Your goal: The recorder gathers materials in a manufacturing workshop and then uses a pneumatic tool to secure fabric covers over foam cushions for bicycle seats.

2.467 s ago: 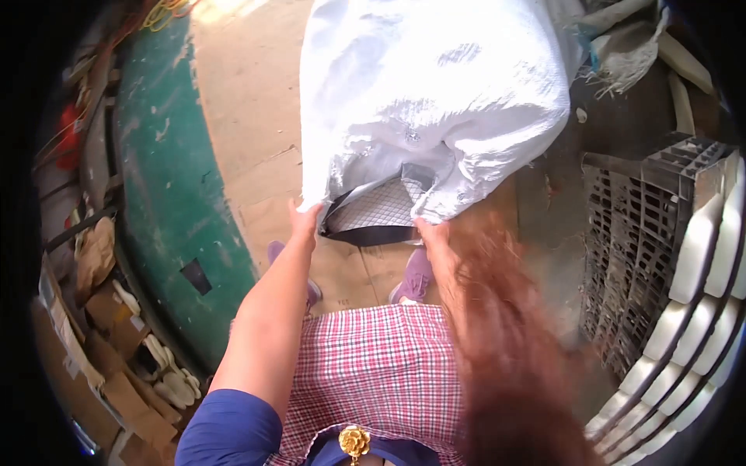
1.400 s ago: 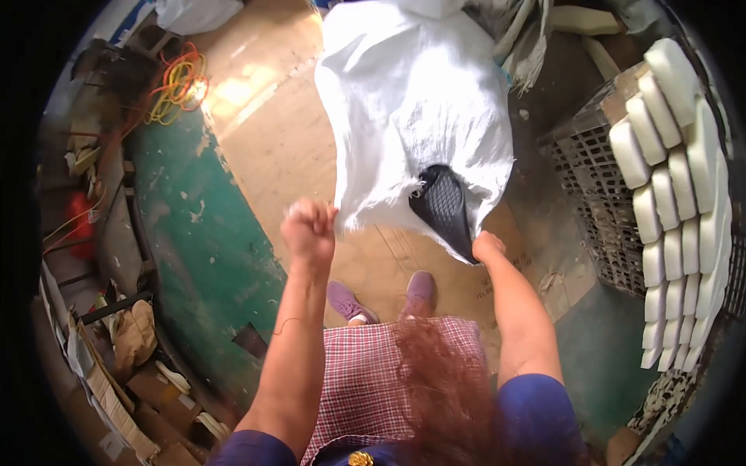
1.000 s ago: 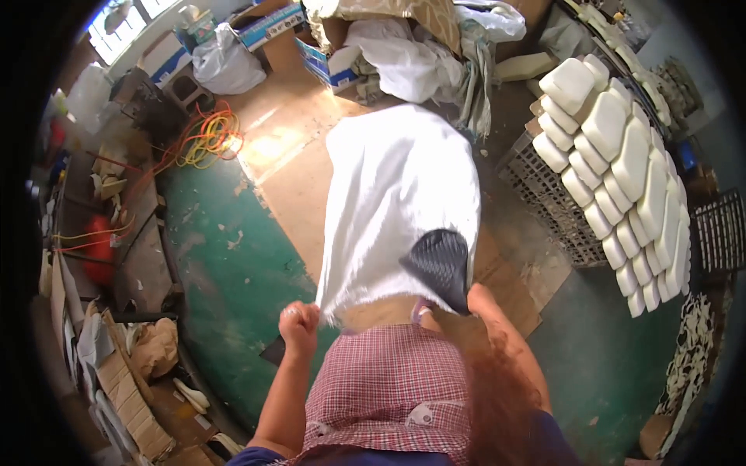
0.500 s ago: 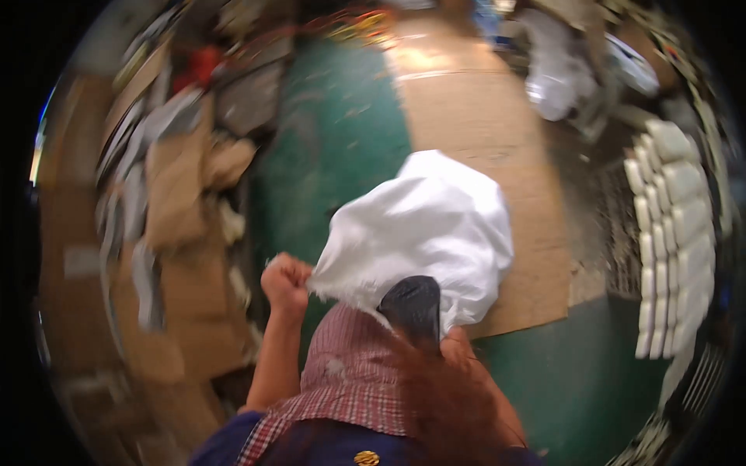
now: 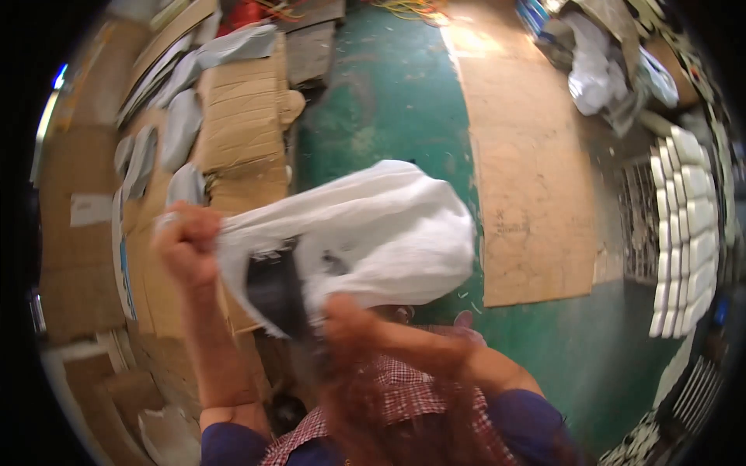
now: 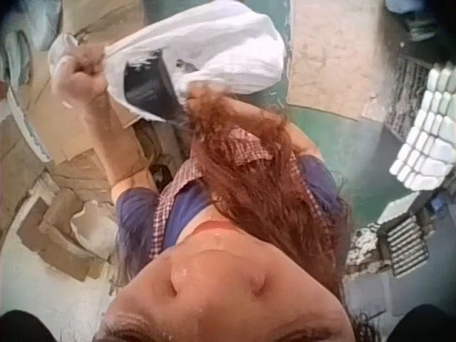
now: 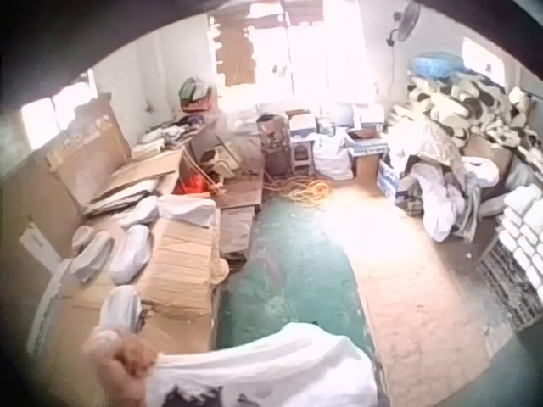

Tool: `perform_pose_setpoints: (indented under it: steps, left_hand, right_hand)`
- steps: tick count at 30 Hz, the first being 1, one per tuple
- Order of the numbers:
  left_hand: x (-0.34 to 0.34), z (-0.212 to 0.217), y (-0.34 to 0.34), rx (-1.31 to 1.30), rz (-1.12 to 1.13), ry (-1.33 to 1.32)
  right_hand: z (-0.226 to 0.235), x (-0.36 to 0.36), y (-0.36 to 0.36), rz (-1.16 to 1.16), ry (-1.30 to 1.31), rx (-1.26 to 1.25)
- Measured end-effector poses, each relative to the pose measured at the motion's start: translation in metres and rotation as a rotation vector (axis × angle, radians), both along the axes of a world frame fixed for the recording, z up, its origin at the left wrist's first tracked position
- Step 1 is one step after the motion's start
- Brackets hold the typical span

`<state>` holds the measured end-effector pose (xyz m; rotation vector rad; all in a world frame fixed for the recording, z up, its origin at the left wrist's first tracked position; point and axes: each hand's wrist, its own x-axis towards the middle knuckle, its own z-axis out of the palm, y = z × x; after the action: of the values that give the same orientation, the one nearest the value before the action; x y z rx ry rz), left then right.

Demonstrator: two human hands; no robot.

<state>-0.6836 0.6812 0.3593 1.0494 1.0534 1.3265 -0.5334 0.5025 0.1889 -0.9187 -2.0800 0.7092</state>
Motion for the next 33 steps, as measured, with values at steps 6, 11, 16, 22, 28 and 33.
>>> perform_pose_setpoints:
  steps: [6,11,16,22,28,33]
  left_hand:
    - [-0.095,-0.125,0.035,-0.240,0.299,0.302]
    - [-0.163,-0.337,-0.143,-0.621,0.521,0.156]
    - [-0.037,-0.366,-0.141,-0.659,0.430,0.630]
    - [0.107,-0.384,-0.216,-0.509,0.033,1.034]
    - [0.081,-0.394,-0.252,-1.138,-0.089,0.596]
    - [0.094,-0.350,-0.142,-1.153,0.199,0.464]
  right_hand:
    - [-0.073,-0.112,0.069,0.484,0.355,-1.201]
    - [-0.123,0.023,0.043,0.196,0.544,-1.515]
    - [-0.197,0.221,-0.054,-0.378,0.038,-1.566]
    - [-0.211,0.395,-0.180,-0.924,0.151,-1.764]
    - [-0.215,0.446,-0.167,-1.073,0.437,-1.757]
    - [-0.225,0.486,-0.097,-1.071,0.602,-1.725]
